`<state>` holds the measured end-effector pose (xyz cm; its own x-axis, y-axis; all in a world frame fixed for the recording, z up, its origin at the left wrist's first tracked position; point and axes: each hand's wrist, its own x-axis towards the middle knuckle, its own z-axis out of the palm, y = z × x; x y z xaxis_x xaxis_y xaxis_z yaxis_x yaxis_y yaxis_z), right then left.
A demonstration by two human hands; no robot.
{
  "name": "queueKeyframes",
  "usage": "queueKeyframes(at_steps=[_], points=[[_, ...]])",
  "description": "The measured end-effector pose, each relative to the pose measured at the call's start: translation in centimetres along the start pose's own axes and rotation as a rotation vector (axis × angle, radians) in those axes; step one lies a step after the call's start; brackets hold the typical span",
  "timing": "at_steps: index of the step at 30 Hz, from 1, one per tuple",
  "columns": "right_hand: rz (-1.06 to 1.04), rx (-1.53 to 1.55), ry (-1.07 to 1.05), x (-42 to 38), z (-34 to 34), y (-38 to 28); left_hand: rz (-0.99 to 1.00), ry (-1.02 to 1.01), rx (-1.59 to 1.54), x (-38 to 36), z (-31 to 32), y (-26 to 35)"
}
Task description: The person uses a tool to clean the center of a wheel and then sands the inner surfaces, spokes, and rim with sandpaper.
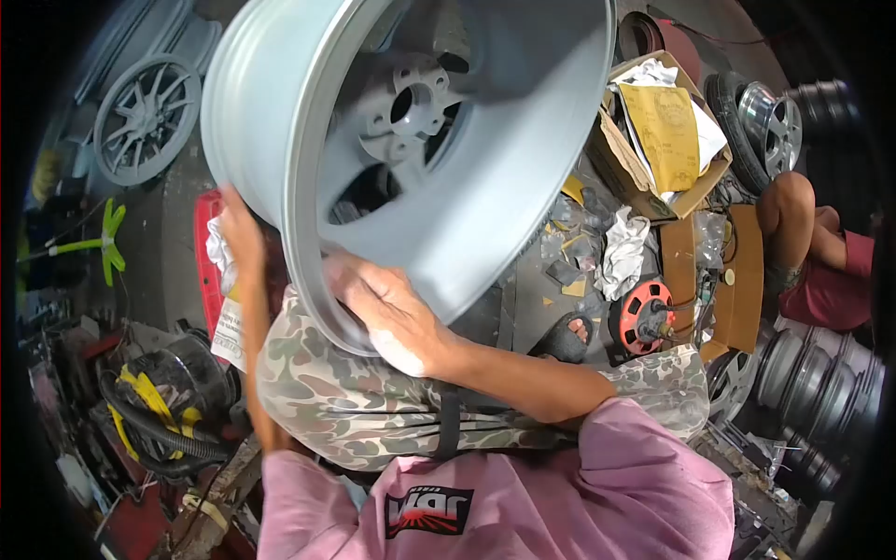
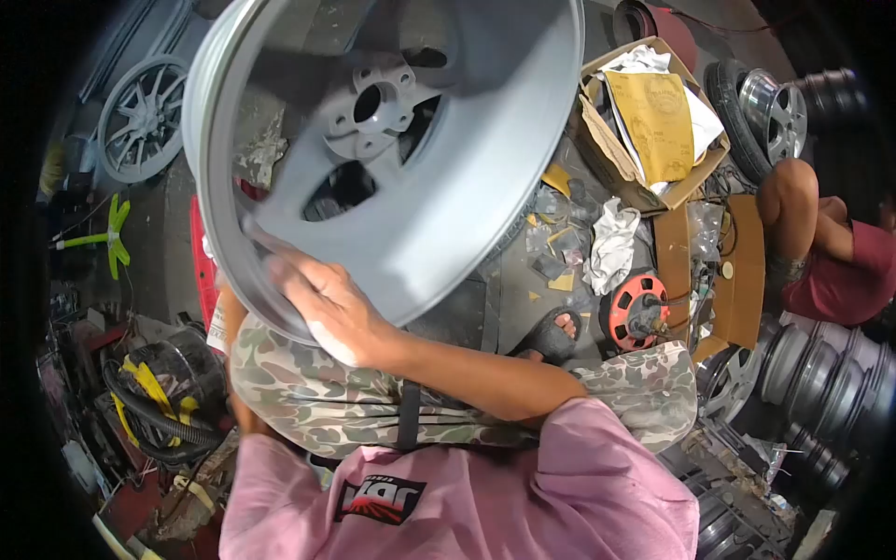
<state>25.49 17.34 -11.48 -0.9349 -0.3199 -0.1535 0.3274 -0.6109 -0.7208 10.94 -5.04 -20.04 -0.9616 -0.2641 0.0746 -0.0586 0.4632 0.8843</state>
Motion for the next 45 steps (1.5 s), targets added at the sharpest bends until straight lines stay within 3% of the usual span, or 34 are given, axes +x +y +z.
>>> queueKeyframes(at_steps=[2, 3, 4, 5, 6, 7, 8, 9, 10, 12, 13, 15, 16, 17, 18, 19, 20, 21, 23, 25, 26, 27, 28, 29, 31, 33, 35, 36, 38, 39, 41, 44, 45], points=[[-0.022, 0.069, 0.016, -0.4, -0.2, 0.5, 0.045, -0.197, -0.112, 5.8, -1.5, 6.1], [0.009, -0.274, -0.06, -0.7, -1.9, 1.1, -0.013, -0.219, -0.021, 8.9, -1.2, 8.1], [0.025, -0.617, -0.139, -1.0, -4.2, 2.0, 0.085, -0.175, 0.025, 11.1, 0.2, 9.9], [0.399, -0.759, -0.24, -0.7, -9.6, 4.5, 0.191, -0.137, 0.069, 12.3, 1.3, 11.2], [-0.167, -1.158, -0.423, 0.2, -19.1, 8.4, 0.197, -0.129, 0.073, 12.7, 1.4, 11.6], [-0.204, -1.189, -0.312, 1.2, -25.3, 6.4, 0.196, -0.127, 0.099, 12.9, 1.5, 11.7], [-0.227, -1.944, -0.3, 2.9, -30.5, 2.1, 0.19, -0.127, 0.129, 13.1, 1.7, 11.6], [-0.441, -2.364, -0.315, 4.9, -35.0, -2.8, 0.182, -0.127, 0.137, 13.5, 1.8, 11.1], [-0.493, -2.644, -0.215, 6.8, -34.5, -7.9, 0.161, -0.127, 0.114, 14.0, 1.7, 10.3], [-0.478, -2.656, 0.002, 9.6, -31.3, -12.0, 0.122, -0.112, 0.07, 13.6, 1.6, 10.2], [-0.481, -2.661, -0.007, 9.7, -31.8, -9.7, 0.118, -0.107, 0.066, 12.7, 1.9, 10.6], [-0.549, -2.47, 0.332, 9.9, -34.0, 0.0, 0.123, -0.078, 0.127, 11.7, 2.0, 12.3], [-0.517, -1.981, 0.358, 9.2, -31.7, 6.0, 0.199, -0.033, 0.136, 12.5, 2.0, 11.2], [-0.117, -1.506, 0.448, 7.9, -24.5, 8.7, 0.204, -0.031, 0.134, 12.7, 1.9, 11.3], [-0.097, -1.668, 0.262, 7.2, -21.0, 12.7, 0.173, -0.042, 0.135, 12.7, 2.0, 11.3], [-0.141, -1.336, 0.255, 5.9, -15.6, 14.2, 0.139, -0.058, 0.132, 12.8, 2.4, 11.1], [-0.166, -1.06, 0.065, 4.5, -9.7, 9.2, 0.084, -0.105, 0.031, 12.8, 2.6, 10.6], [-0.148, -1.058, 0.069, 4.0, -8.0, 7.2, 0.055, -0.157, 0.022, 13.1, 2.3, 10.5], [-0.225, -0.761, -0.021, 3.6, -6.4, 4.9, 0.097, -0.062, 0.062, 10.9, 2.7, 12.3], [-0.353, -1.368, -0.254, 5.3, -19.1, 10.0, 0.276, -0.034, 0.064, 11.2, 2.6, 12.0], [-0.005, -1.288, 0.003, 6.1, -23.3, 7.4, 0.296, -0.009, 0.072, 10.4, 3.1, 12.6], [-0.295, -1.776, -0.033, 6.6, -28.0, 4.9, 0.311, -0.014, -0.028, 9.5, 3.6, 13.1], [-0.399, -1.963, -0.04, 7.3, -30.6, 1.6, 0.261, -0.03, 0.032, 10.2, 3.2, 12.8], [-0.48, -2.125, 0.03, 7.9, -28.9, -1.7, 0.207, -0.053, 0.09, 11.1, 3.1, 12.3], [-0.197, -1.965, 0.24, 7.8, -27.9, 1.0, 0.227, -0.048, 0.053, 12.0, 2.7, 10.7], [-0.206, -1.705, 0.252, 7.6, -25.9, 8.6, 0.258, -0.045, 0.013, 12.4, 2.8, 10.6], [-0.21, -1.395, 0.098, 6.8, -18.6, 9.6, 0.159, -0.051, -0.001, 12.1, 2.7, 10.7], [-0.199, -1.383, 0.097, 7.0, -19.0, 10.0, 0.147, -0.063, 0.042, 12.7, 2.4, 10.0], [-0.3, -1.539, -0.12, 8.1, -21.1, 9.8, 0.075, -0.109, 0.02, 12.0, 2.5, 10.6], [-0.331, -1.861, -0.147, 9.4, -23.9, 9.2, 0.083, -0.111, 0.019, 12.2, 2.7, 10.6], [-0.654, -2.091, 0.001, 9.9, -26.0, 7.2, 0.145, -0.078, 0.032, 12.5, 2.7, 10.3], [-0.165, -1.68, 0.218, 8.5, -19.7, 11.7, 0.162, -0.038, 0.102, 11.6, 2.2, 11.4], [-0.413, -1.411, 0.202, 7.3, -17.1, 12.1, 0.136, -0.045, 0.151, 11.4, 2.1, 11.7]])
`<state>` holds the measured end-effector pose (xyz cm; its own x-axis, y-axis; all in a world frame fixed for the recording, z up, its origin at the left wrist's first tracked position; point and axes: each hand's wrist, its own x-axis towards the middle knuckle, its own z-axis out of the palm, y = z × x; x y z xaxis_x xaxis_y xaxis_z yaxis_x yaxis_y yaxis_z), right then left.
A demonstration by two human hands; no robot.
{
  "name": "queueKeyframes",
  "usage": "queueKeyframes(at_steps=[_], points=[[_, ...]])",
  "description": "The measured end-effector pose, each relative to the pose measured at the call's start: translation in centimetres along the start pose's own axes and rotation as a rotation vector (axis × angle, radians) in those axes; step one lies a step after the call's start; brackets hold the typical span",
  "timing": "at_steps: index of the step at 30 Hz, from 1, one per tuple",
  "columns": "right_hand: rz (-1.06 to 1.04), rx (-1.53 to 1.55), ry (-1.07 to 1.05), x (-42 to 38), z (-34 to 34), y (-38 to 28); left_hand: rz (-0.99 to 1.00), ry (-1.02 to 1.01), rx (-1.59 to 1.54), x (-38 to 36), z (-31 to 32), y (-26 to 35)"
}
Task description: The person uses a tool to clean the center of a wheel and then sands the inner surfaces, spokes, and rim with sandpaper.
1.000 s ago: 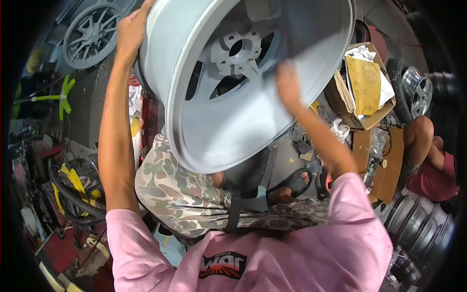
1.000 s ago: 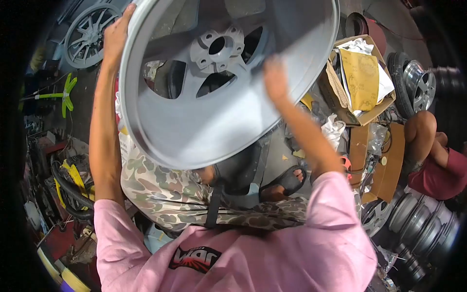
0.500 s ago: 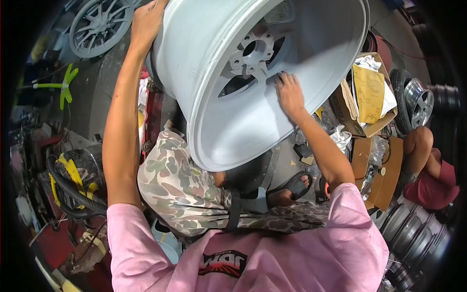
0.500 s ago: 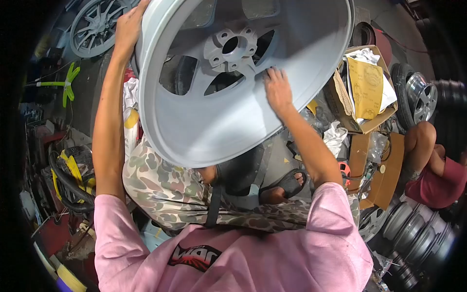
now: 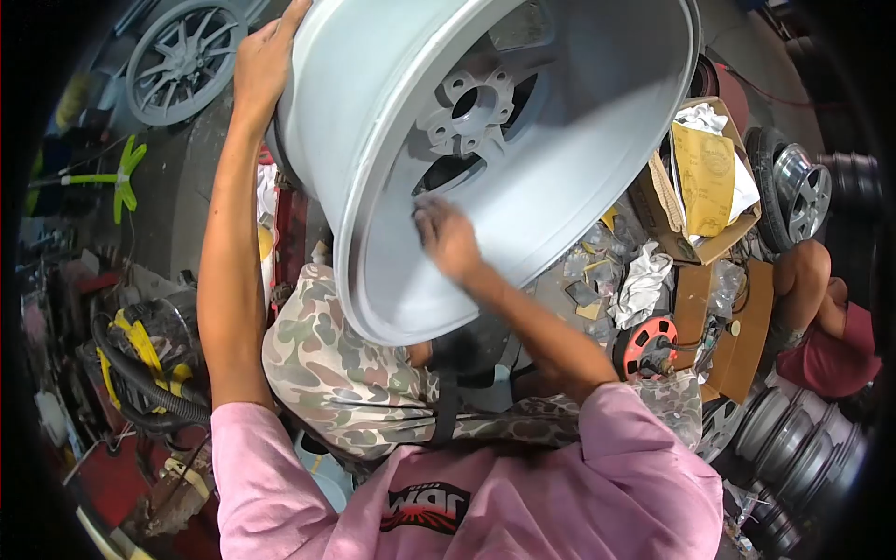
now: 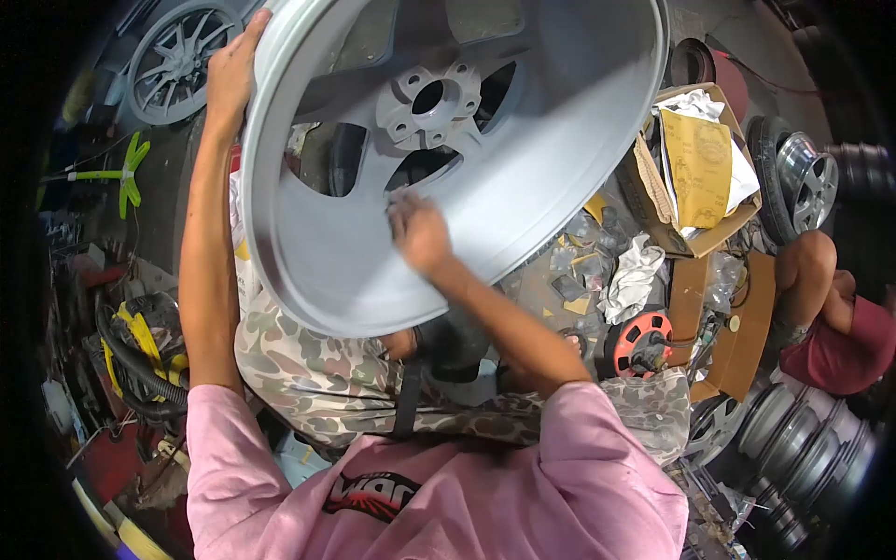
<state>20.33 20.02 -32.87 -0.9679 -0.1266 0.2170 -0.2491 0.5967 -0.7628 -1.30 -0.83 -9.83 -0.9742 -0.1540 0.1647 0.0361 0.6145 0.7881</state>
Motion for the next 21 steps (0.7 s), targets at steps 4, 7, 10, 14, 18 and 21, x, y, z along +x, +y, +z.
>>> queueKeyframes(at_steps=[4, 7, 10, 14, 18, 21], points=[[-0.33, 0.084, -0.358, -1.8, -5.8, 3.1, 0.005, -0.004, -0.103, -0.7, 0.6, 0.7], [-0.533, -0.824, -0.315, 3.6, -13.7, 16.4, 0.032, -0.011, -0.1, 0.0, 0.7, 0.0], [-0.37, -1.134, -0.331, 14.8, -23.2, 13.9, 0.055, 0.02, -0.103, 0.1, 0.7, -0.4], [0.054, -1.078, -0.491, 13.6, -20.2, 12.7, 0.027, -0.016, -0.083, 0.0, 0.0, -0.1], [-0.476, -0.847, -0.147, 8.8, -14.1, 16.3, 0.053, 0.039, -0.088, 0.4, 0.5, -0.6], [-0.308, -0.919, -0.401, 12.1, -16.6, 16.1, 0.002, -0.019, -0.117, -0.1, 0.7, -0.2]])
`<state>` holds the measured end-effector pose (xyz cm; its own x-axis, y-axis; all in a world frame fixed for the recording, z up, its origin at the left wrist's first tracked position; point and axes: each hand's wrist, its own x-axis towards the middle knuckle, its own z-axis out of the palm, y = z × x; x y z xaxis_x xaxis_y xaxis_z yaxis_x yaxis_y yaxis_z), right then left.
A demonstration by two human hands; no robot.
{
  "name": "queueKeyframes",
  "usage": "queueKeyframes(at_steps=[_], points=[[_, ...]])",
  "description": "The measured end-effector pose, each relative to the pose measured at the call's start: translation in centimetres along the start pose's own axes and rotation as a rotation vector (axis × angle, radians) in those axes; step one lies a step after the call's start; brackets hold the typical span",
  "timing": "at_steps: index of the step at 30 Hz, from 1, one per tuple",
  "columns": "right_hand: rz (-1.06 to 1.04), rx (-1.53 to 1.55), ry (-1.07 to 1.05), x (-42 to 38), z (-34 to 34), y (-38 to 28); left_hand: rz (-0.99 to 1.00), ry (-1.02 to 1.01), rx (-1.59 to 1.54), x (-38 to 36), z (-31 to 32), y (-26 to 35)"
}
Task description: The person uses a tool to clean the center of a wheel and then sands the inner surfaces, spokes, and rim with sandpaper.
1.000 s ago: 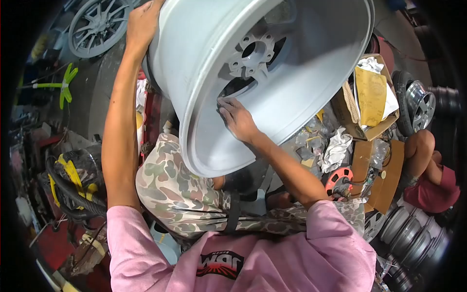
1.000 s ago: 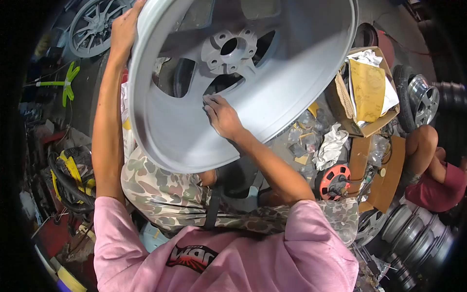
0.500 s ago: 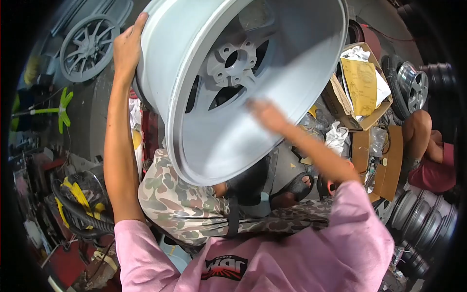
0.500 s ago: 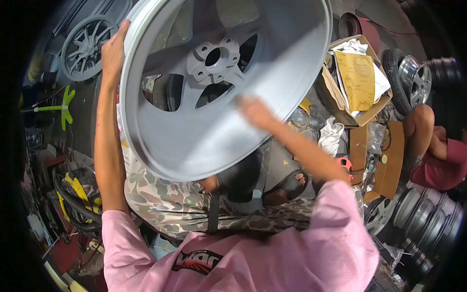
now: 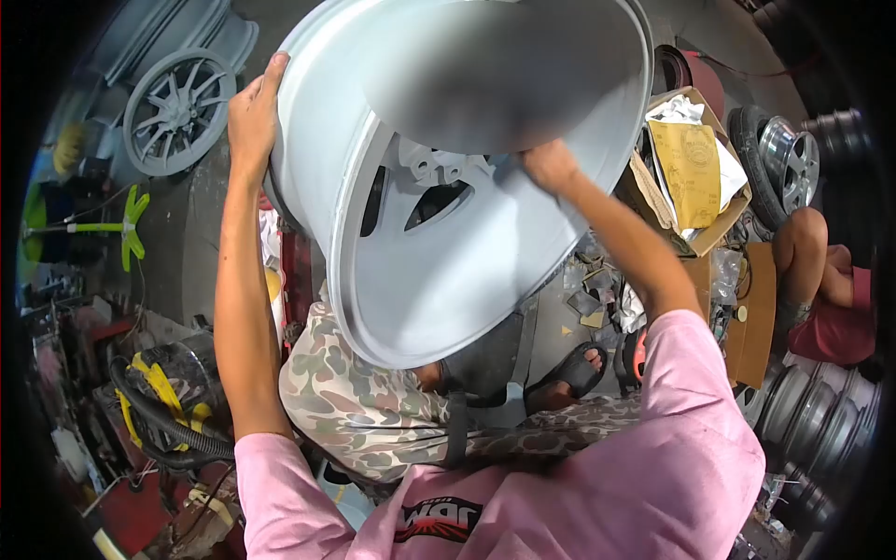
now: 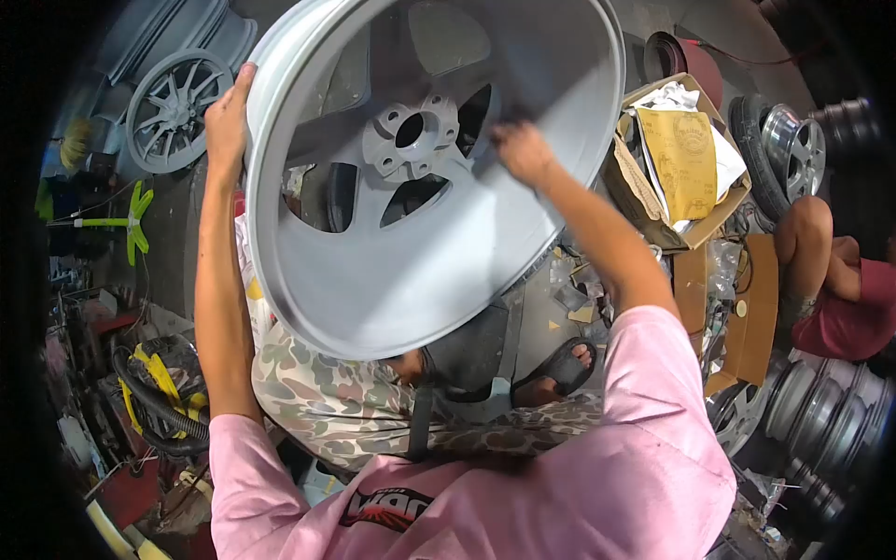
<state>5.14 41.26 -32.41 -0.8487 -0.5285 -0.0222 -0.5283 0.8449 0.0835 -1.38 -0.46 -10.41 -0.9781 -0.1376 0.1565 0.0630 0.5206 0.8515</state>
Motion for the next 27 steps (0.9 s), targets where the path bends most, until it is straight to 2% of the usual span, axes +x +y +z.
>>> queueKeyframes(at_steps=[1, 2, 4, 5, 7, 8, 10, 11, 12, 13, 14, 15, 17, 19, 20, 21, 22, 23, 24, 25, 26, 27], points=[[0.138, -0.041, -0.263, 1.4, -1.0, 1.7, -0.018, -0.008, -0.062, 0.0, 0.0, 0.2], [0.134, -0.043, -0.263, 1.2, -0.8, 1.1, 0.004, 0.022, -0.068, -0.1, 0.1, 0.2], [0.22, -0.151, 0.071, 0.5, 0.6, -1.5, 0.016, 0.018, -0.043, 0.4, -0.2, -0.9], [0.172, -0.127, 0.147, -0.3, 2.6, -3.5, 0.026, 0.018, -0.015, 0.9, -0.5, -1.0], [0.058, 0.008, 0.399, -2.1, 2.0, -7.0, 0.039, 0.036, -0.016, 0.6, -0.2, -0.1], [0.047, 0.008, 0.394, -1.7, 1.5, -5.3, 0.059, 0.047, -0.013, 0.7, -0.1, -0.2], [-0.025, -0.057, 0.004, -2.3, -0.5, -0.5, 0.04, 0.006, -0.039, -0.2, 0.2, 0.7], [0.029, -0.08, -0.002, -1.6, -2.9, 2.0, 0.034, 0.009, -0.044, -0.1, 0.3, 0.8], [0.174, -0.209, -0.31, 0.1, -6.7, 3.8, 0.049, 0.015, -0.022, 0.0, 0.1, 0.6], [0.137, -0.285, -0.386, 0.4, -8.9, 5.7, 0.055, 0.012, 0.002, -0.1, 0.0, 0.3], [-0.24, -0.652, 0.323, 0.1, -9.4, 7.5, 0.048, -0.007, 0.004, -0.2, -0.3, 0.2], [-0.246, -0.651, 0.32, -0.1, -9.4, 6.8, 0.042, -0.005, 0.002, -0.3, -0.4, 0.0], [0.068, -0.411, -0.346, -0.8, -8.9, 4.4, 0.052, 0.021, -0.009, -0.1, -0.3, 0.1], [0.202, 0.001, 0.409, -3.1, 2.6, -1.2, 0.047, 0.019, -0.016, 0.3, -0.3, -0.3], [0.228, 0.048, 0.593, -3.8, 5.4, -7.5, 0.039, 0.013, -0.014, 0.5, -0.1, -0.6], [0.412, 0.492, 0.389, -4.4, 5.0, -15.0, 0.039, 0.005, -0.018, 0.5, -0.1, -0.6], [0.498, 0.753, 0.159, -4.1, 2.7, -21.4, 0.034, 0.002, -0.018, 0.3, -0.2, -0.4], [0.484, 1.051, 0.114, -4.1, -2.2, -26.6, 0.028, -0.006, -0.017, 0.1, -0.2, -0.3], [0.27, 1.194, 0.039, -3.7, -7.2, -28.5, 0.0, -0.017, -0.012, 0.4, -0.2, -0.7], [0.256, 1.521, 0.047, -2.9, -15.5, -28.4, -0.037, -0.022, -0.028, -0.4, -0.2, 0.7], [0.263, 1.518, 0.053, -3.4, -17.3, -28.7, -0.024, -0.028, -0.032, -0.2, -0.2, 0.5], [0.206, 1.638, 0.153, -3.9, -18.5, -28.9, -0.009, -0.025, -0.036, 0.0, -0.4, 0.1]])
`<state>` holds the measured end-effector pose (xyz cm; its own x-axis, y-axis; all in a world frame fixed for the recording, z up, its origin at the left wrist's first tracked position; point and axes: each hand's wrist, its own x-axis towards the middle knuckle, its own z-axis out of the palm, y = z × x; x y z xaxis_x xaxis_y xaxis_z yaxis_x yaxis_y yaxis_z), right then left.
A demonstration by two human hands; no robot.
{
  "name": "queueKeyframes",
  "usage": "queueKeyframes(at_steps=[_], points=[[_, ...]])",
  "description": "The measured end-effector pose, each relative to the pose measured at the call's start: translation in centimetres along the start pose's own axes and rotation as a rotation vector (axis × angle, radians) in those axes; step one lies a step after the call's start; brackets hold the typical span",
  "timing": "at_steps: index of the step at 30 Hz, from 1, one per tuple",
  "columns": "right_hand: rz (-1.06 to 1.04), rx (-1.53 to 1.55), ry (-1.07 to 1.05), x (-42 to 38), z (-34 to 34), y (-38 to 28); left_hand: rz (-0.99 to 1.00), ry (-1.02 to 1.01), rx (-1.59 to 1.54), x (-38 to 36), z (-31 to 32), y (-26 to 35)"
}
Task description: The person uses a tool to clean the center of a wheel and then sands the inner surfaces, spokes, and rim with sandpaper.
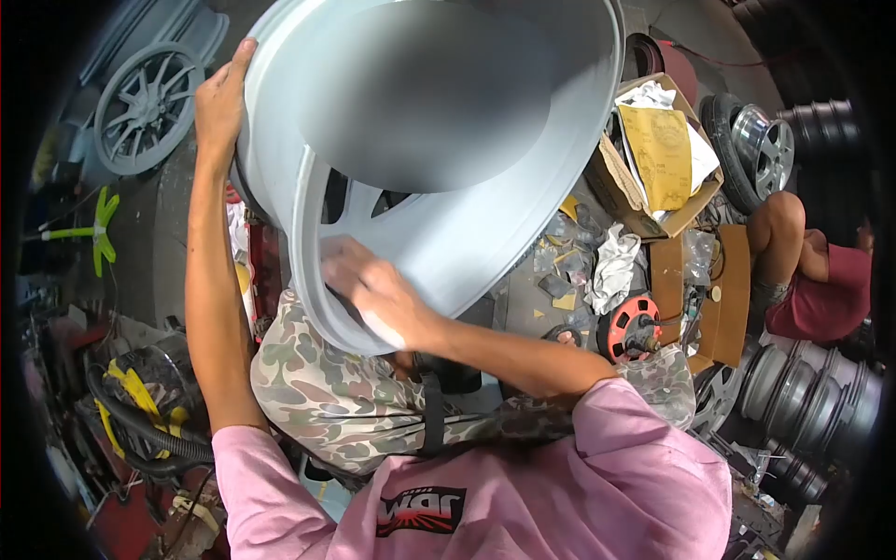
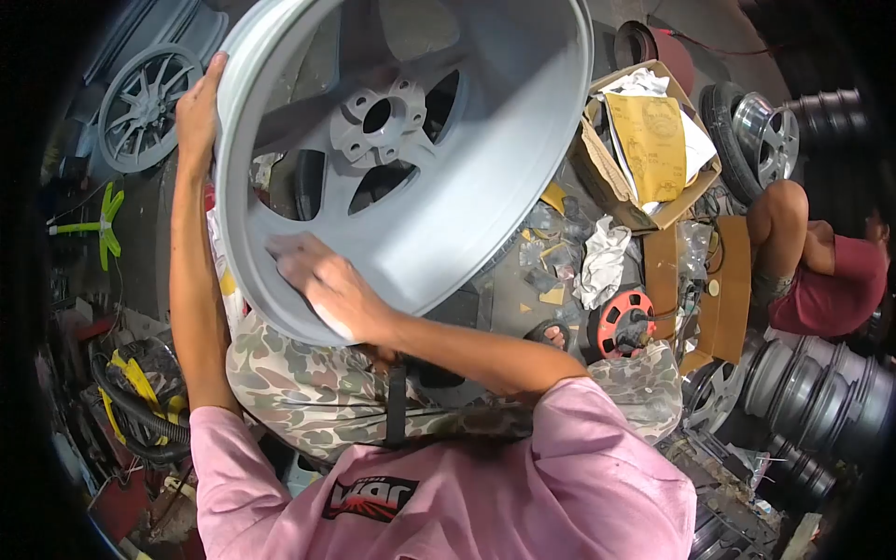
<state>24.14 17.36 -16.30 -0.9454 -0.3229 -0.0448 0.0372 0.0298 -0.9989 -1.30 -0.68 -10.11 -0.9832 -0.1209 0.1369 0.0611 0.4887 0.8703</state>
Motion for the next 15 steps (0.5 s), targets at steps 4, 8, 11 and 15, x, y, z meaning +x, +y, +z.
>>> queueKeyframes(at_steps=[4, 8, 11, 15], points=[[-0.141, -0.43, -0.296, -3.4, -8.7, 15.6, 0.049, 0.042, 0.002, 0.0, -0.1, -0.5], [-0.134, -1.908, -0.327, 5.2, -33.6, 11.1, 0.043, -0.015, -0.037, 0.7, 0.2, -1.1], [-0.211, -2.311, -0.211, 6.4, -33.9, 2.4, 0.021, -0.014, -0.039, 0.4, -0.1, -0.6], [-0.063, -1.861, -0.089, 1.0, -25.8, 16.2, 0.024, -0.008, 0.063, 2.6, -0.7, -2.6]])
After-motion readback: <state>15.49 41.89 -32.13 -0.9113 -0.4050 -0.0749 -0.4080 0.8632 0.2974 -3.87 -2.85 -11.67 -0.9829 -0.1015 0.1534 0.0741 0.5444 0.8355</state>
